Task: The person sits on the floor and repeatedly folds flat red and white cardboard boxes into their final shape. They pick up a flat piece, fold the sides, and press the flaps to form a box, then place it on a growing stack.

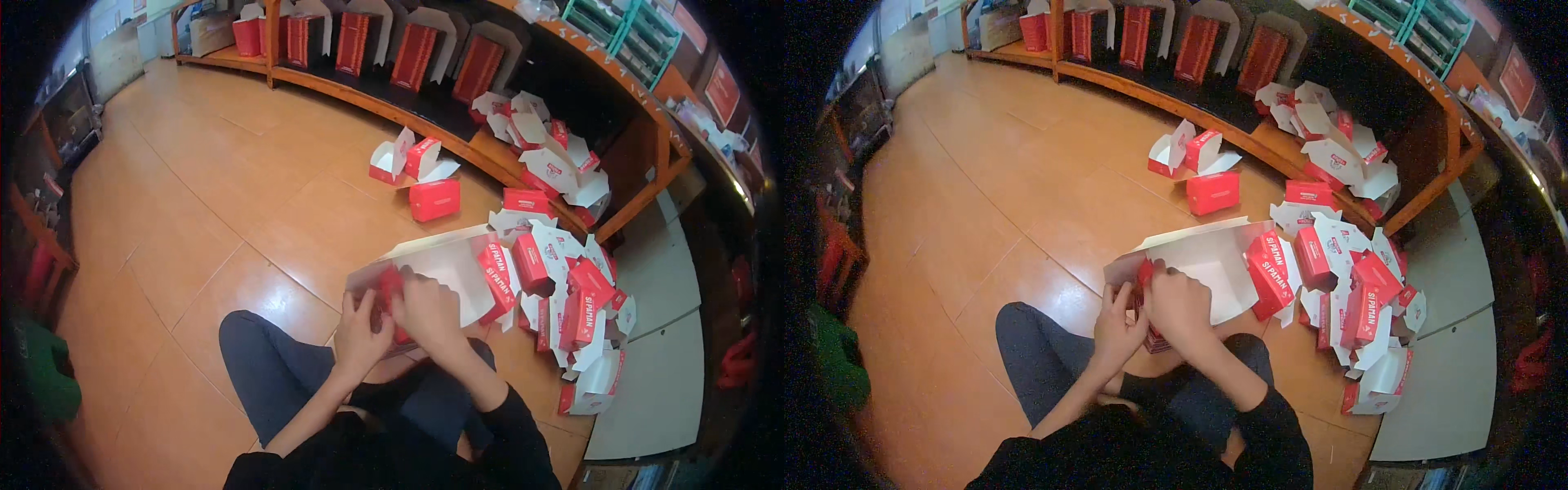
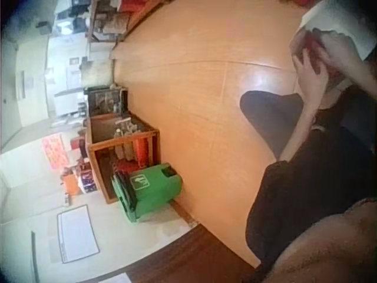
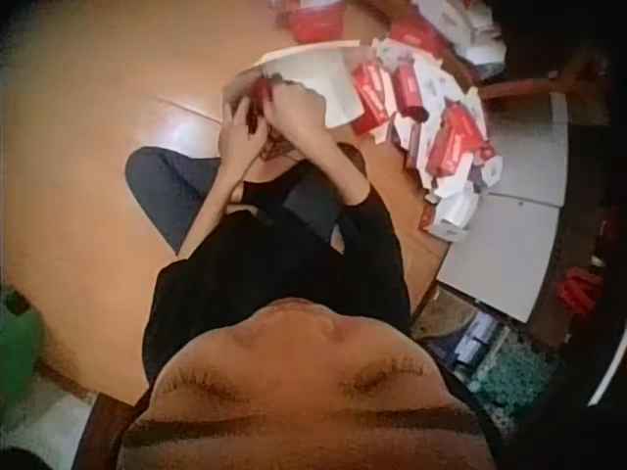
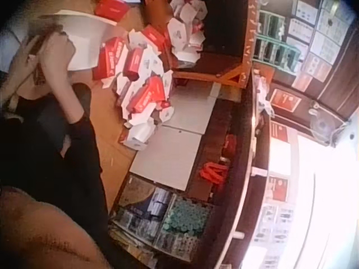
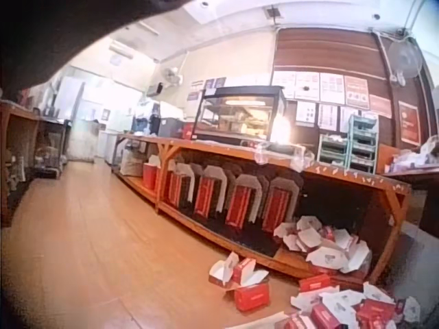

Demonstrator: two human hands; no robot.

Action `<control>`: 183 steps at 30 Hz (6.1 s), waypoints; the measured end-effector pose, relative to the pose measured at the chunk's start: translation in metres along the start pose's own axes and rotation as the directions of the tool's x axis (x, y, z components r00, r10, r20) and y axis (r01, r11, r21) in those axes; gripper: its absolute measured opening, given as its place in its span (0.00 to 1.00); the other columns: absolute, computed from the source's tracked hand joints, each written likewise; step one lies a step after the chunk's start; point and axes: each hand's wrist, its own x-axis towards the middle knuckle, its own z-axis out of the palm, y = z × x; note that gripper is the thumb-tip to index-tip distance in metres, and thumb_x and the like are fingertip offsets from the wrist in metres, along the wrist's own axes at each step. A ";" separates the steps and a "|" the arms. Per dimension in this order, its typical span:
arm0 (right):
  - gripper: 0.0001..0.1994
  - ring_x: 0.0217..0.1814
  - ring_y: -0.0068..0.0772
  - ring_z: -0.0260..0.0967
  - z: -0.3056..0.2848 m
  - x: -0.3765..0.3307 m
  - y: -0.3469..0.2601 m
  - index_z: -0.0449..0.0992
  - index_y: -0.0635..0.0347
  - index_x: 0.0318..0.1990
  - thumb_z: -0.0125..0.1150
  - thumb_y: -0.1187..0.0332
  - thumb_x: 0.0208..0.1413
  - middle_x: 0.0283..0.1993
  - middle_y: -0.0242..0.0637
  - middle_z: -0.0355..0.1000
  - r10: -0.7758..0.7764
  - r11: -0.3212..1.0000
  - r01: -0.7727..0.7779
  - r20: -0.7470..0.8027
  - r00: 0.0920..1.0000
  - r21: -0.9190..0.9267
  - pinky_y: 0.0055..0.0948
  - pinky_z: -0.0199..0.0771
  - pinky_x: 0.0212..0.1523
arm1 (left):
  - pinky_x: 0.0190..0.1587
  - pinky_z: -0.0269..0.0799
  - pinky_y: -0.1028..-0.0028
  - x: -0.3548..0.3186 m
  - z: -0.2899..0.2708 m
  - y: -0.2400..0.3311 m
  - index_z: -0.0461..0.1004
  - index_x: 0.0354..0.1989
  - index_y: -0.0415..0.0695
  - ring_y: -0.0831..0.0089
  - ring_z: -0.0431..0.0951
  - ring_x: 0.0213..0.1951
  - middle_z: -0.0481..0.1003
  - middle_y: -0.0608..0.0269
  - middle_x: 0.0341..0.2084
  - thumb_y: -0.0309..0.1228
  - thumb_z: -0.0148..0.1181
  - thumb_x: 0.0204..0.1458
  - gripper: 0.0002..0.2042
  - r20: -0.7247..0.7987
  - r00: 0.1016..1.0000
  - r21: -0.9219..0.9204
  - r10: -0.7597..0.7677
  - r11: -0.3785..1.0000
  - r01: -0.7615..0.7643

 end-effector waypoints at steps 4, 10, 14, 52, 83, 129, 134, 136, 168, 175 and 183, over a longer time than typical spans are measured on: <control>0.11 0.27 0.55 0.75 0.006 0.008 -0.009 0.74 0.62 0.35 0.56 0.64 0.48 0.25 0.49 0.75 -0.092 0.989 0.089 -0.022 0.996 -0.114 0.47 0.75 0.28 | 0.39 0.73 0.57 -0.001 -0.003 0.001 0.70 0.49 0.39 0.49 0.74 0.41 0.65 0.46 0.43 0.35 0.59 0.45 0.22 -0.042 0.998 0.065 0.048 0.997 -0.045; 0.08 0.27 0.52 0.75 0.018 0.016 -0.009 0.75 0.62 0.31 0.56 0.68 0.45 0.26 0.49 0.74 -0.153 0.981 0.148 -0.035 0.988 -0.125 0.46 0.75 0.27 | 0.42 0.74 0.58 0.000 -0.007 0.002 0.68 0.52 0.38 0.50 0.73 0.45 0.64 0.48 0.45 0.37 0.62 0.42 0.27 0.027 0.999 0.093 0.032 0.995 -0.035; 0.07 0.26 0.52 0.74 0.023 0.017 -0.009 0.74 0.62 0.29 0.56 0.68 0.45 0.26 0.48 0.74 -0.178 0.983 0.171 -0.122 0.976 -0.066 0.45 0.74 0.26 | 0.43 0.74 0.56 0.000 -0.013 0.003 0.65 0.56 0.40 0.47 0.72 0.46 0.63 0.46 0.49 0.38 0.64 0.39 0.32 0.108 0.994 0.094 0.007 0.995 -0.017; 0.17 0.27 0.57 0.74 0.039 0.002 0.119 0.78 0.61 0.33 0.44 0.60 0.61 0.24 0.53 0.73 0.374 0.923 -0.385 -0.228 0.899 -0.006 0.54 0.73 0.29 | 0.59 0.59 0.64 0.054 0.002 0.008 0.66 0.56 0.40 0.52 0.67 0.56 0.68 0.44 0.52 0.26 0.36 0.61 0.17 0.170 0.963 -0.193 0.209 0.965 -0.175; 0.19 0.38 0.48 0.76 0.193 -0.088 0.405 0.71 0.69 0.47 0.48 0.58 0.62 0.40 0.51 0.76 0.037 -0.630 -0.460 0.615 0.788 0.627 0.37 0.78 0.42 | 0.43 0.71 0.69 0.045 -0.011 0.019 0.66 0.56 0.45 0.62 0.70 0.40 0.65 0.51 0.41 0.25 0.51 0.53 0.20 0.244 0.962 -0.223 0.121 0.973 -0.066; 0.12 0.25 0.52 0.74 -0.013 -0.022 -0.005 0.74 0.63 0.33 0.54 0.62 0.53 0.26 0.49 0.74 0.007 0.987 -0.009 -0.010 1.000 -0.161 0.46 0.74 0.25 | 0.41 0.74 0.56 -0.005 -0.020 0.033 0.71 0.52 0.47 0.50 0.76 0.43 0.71 0.48 0.48 0.40 0.59 0.45 0.23 0.177 0.984 0.165 -0.001 0.986 -0.029; 0.08 0.25 0.49 0.76 -0.007 -0.019 -0.001 0.74 0.62 0.31 0.55 0.67 0.49 0.25 0.47 0.75 -0.065 0.979 0.064 -0.001 0.998 -0.192 0.43 0.75 0.24 | 0.40 0.74 0.56 -0.006 -0.022 0.038 0.72 0.52 0.46 0.50 0.77 0.42 0.72 0.50 0.48 0.39 0.59 0.43 0.24 0.189 0.982 0.185 0.001 0.982 -0.037; 0.07 0.25 0.49 0.76 -0.005 -0.018 -0.001 0.74 0.62 0.30 0.55 0.67 0.47 0.25 0.47 0.75 -0.079 0.979 0.077 -0.003 0.997 -0.187 0.43 0.75 0.24 | 0.41 0.74 0.56 -0.006 -0.022 0.039 0.72 0.51 0.46 0.50 0.77 0.42 0.72 0.51 0.48 0.39 0.59 0.42 0.24 0.198 0.980 0.195 -0.012 0.981 -0.027; 0.19 0.33 0.58 0.73 -0.016 -0.028 0.026 0.73 0.62 0.43 0.39 0.56 0.64 0.32 0.54 0.73 -0.172 0.982 0.158 0.151 0.973 0.102 0.52 0.73 0.33 | 0.47 0.73 0.66 -0.003 -0.001 0.030 0.57 0.61 0.40 0.57 0.76 0.44 0.71 0.47 0.42 0.24 0.60 0.41 0.34 0.126 0.980 -0.332 0.155 0.937 -0.106; 0.20 0.42 0.60 0.71 -0.026 -0.022 0.085 0.72 0.66 0.44 0.45 0.56 0.63 0.36 0.57 0.72 0.034 0.987 0.029 -0.379 0.925 0.158 0.52 0.70 0.43 | 0.58 0.61 0.64 0.010 -0.005 0.017 0.64 0.56 0.41 0.51 0.62 0.57 0.61 0.45 0.52 0.22 0.54 0.40 0.28 0.178 0.948 -0.377 0.265 0.908 -0.183; 0.19 0.39 0.61 0.73 -0.009 -0.011 0.129 0.73 0.64 0.49 0.46 0.58 0.61 0.34 0.57 0.74 0.407 0.913 -0.397 -0.154 0.901 0.088 0.52 0.72 0.43 | 0.47 0.67 0.71 0.056 0.017 0.029 0.68 0.44 0.39 0.63 0.69 0.48 0.68 0.53 0.42 0.26 0.49 0.56 0.09 0.188 0.979 -0.474 0.077 0.880 0.022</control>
